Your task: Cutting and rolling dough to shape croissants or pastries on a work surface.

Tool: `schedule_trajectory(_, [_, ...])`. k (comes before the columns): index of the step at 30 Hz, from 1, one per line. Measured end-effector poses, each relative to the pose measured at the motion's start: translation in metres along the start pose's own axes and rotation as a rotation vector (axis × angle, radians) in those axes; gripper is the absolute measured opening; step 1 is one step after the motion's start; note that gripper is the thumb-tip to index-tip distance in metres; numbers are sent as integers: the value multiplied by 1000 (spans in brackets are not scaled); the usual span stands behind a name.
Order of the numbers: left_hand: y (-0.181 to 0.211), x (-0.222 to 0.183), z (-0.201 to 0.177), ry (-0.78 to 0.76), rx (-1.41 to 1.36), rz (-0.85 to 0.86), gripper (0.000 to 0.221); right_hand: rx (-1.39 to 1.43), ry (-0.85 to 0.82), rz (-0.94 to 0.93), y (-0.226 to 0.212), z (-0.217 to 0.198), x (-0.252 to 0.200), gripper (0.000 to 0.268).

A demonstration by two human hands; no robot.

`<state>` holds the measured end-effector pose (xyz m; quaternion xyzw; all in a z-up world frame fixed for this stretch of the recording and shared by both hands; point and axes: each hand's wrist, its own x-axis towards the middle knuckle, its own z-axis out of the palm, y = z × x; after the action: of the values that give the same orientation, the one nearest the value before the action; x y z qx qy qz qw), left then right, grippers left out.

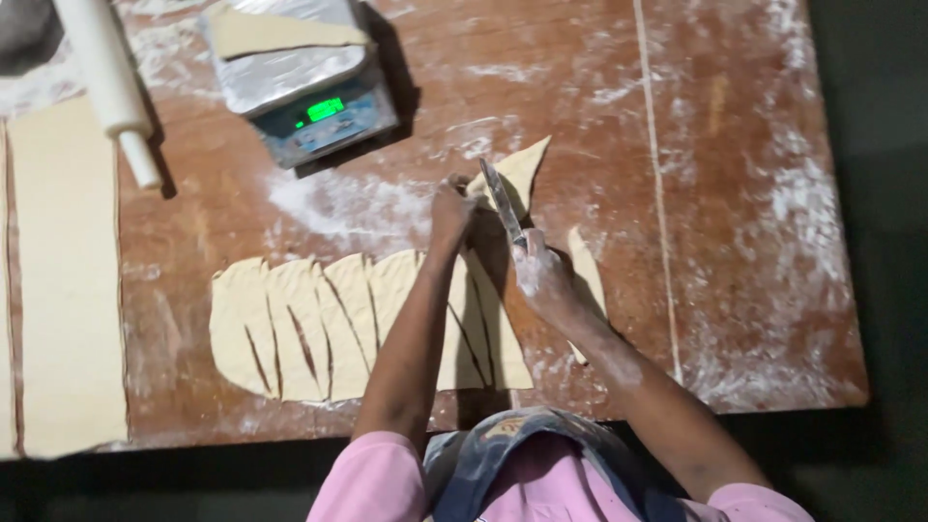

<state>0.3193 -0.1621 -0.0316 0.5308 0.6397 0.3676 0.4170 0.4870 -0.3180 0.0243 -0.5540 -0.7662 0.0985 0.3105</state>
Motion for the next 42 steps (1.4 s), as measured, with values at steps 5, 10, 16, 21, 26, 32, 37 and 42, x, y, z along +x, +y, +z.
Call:
schedule_trajectory(5, [-28,2,4,46,43,150,21,146,-69,195,5,51,6,40])
schedule_trajectory(10, [-31,1,-17,-262,-442,-53,15,-274,-347,159,-6,54,20,31])
schedule_trajectory(16, [24,-21,-124,-415,-911,-80,15,-411,-508,281,-50,36,48,39])
schedule_trajectory(21, [52,10,-192,-343,-559,209,23,-648,-145,-546,-79,19,163,38])
schedule_trajectory(26, [90,79,-256,-47,-198,468,28,646,-193,-125,-141,42,307,28])
schedule_trajectory(32, [60,223,-298,233,204,747,15,311,39,-258,-151,109,422,16])
schedule_trajectory(37, [19,283,-297,382,471,1052,21,66,89,-401,-89,192,452,28])
schedule_trajectory(42, [20,248,-305,90,679,983,8,-294,2,-378,-87,203,418,33])
